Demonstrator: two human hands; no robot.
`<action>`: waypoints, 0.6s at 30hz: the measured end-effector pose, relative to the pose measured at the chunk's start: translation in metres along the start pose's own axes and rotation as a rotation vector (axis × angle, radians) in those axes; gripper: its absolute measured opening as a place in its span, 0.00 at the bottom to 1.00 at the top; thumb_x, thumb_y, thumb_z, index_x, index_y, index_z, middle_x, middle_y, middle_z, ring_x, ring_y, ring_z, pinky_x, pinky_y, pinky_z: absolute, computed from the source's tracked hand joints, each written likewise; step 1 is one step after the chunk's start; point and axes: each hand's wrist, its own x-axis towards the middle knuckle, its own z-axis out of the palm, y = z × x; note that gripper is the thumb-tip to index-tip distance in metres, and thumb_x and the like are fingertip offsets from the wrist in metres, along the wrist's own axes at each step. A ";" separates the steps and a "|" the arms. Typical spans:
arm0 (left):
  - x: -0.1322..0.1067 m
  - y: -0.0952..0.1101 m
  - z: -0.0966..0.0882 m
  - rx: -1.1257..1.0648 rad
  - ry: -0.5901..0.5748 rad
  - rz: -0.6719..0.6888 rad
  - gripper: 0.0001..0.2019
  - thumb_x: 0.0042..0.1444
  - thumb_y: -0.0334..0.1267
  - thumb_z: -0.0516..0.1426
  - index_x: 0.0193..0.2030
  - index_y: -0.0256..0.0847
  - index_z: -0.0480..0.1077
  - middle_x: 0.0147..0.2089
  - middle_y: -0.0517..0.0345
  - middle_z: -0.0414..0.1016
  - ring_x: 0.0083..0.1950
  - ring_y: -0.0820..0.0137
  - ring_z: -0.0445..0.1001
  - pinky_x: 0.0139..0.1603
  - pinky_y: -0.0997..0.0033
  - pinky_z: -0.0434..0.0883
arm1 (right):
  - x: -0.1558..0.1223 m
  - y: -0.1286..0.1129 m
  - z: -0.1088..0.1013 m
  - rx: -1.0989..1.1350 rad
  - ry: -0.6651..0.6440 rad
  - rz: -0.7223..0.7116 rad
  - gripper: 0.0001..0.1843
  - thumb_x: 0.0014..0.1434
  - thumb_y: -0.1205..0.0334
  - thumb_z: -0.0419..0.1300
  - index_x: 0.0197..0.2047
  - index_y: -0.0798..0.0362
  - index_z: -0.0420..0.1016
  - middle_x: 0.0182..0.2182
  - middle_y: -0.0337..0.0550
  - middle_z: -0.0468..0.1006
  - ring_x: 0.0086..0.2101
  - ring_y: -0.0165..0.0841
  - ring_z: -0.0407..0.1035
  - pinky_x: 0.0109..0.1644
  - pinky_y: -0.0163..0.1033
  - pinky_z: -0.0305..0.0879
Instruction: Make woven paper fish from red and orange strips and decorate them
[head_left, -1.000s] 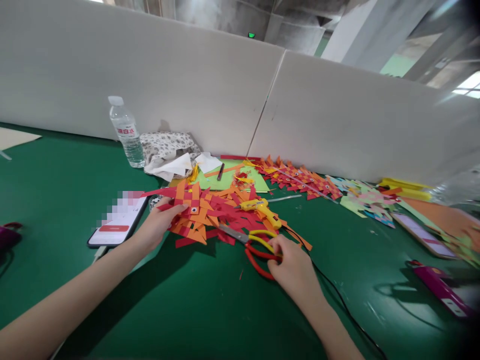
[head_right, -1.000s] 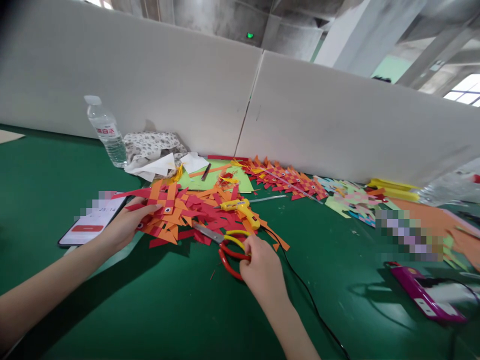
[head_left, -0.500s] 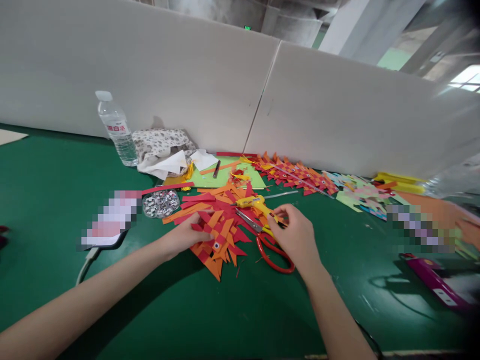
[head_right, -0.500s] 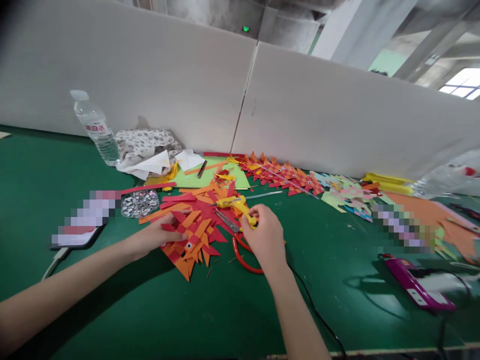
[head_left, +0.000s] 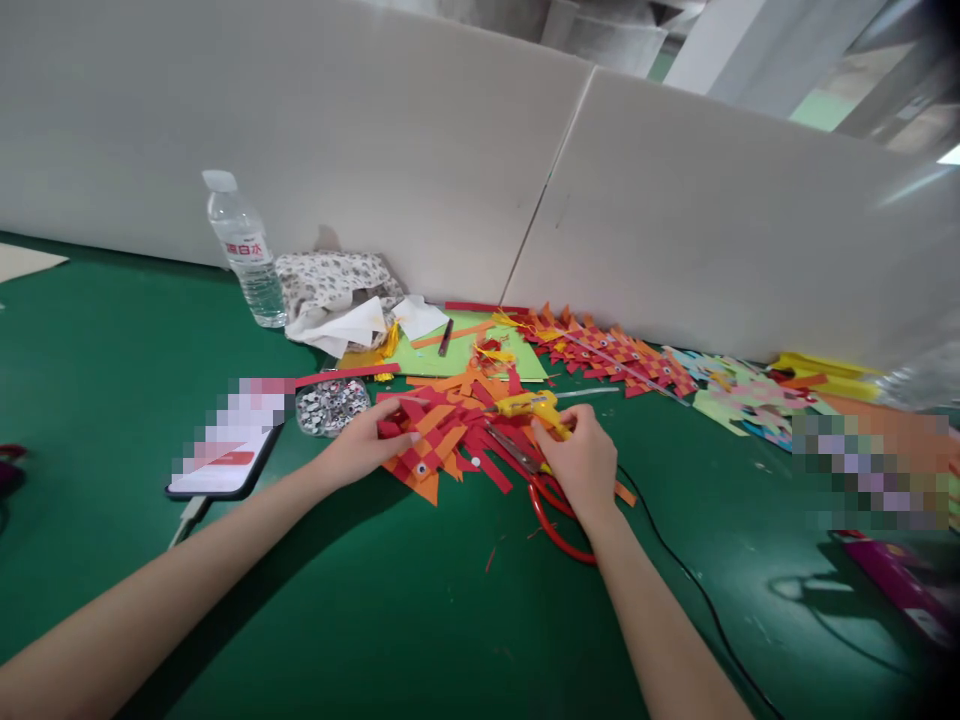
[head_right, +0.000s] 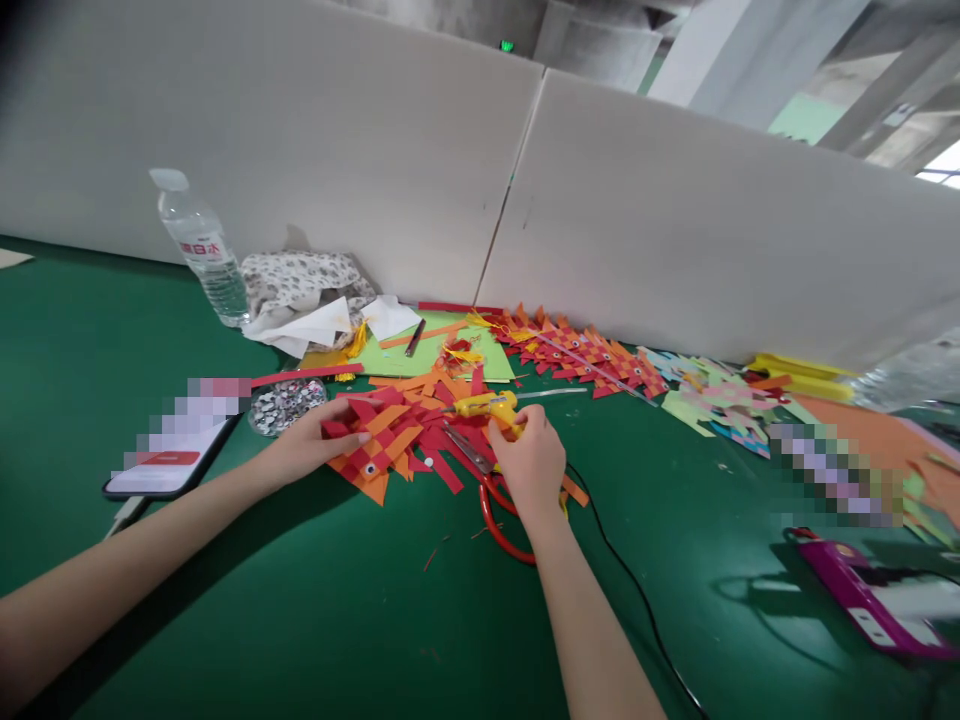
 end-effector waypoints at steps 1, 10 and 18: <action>-0.002 0.001 0.000 0.091 0.022 0.073 0.17 0.55 0.42 0.57 0.52 0.43 0.69 0.59 0.51 0.68 0.60 0.60 0.65 0.60 0.56 0.62 | 0.000 0.000 -0.001 0.016 0.047 0.014 0.16 0.51 0.48 0.59 0.32 0.49 0.58 0.27 0.39 0.70 0.26 0.36 0.65 0.28 0.36 0.51; -0.008 0.013 0.001 0.100 0.191 0.101 0.10 0.57 0.43 0.56 0.41 0.44 0.75 0.44 0.53 0.75 0.45 0.64 0.73 0.45 0.62 0.71 | -0.007 -0.008 -0.014 0.414 0.202 0.104 0.19 0.48 0.48 0.63 0.30 0.49 0.57 0.35 0.43 0.75 0.33 0.36 0.70 0.36 0.38 0.63; -0.014 0.019 0.014 -0.441 -0.049 -0.415 0.24 0.43 0.37 0.66 0.49 0.43 0.67 0.34 0.63 0.70 0.33 0.73 0.73 0.31 0.75 0.70 | -0.018 -0.018 -0.014 0.643 0.120 0.120 0.21 0.44 0.51 0.67 0.30 0.49 0.59 0.37 0.44 0.77 0.36 0.37 0.73 0.38 0.40 0.68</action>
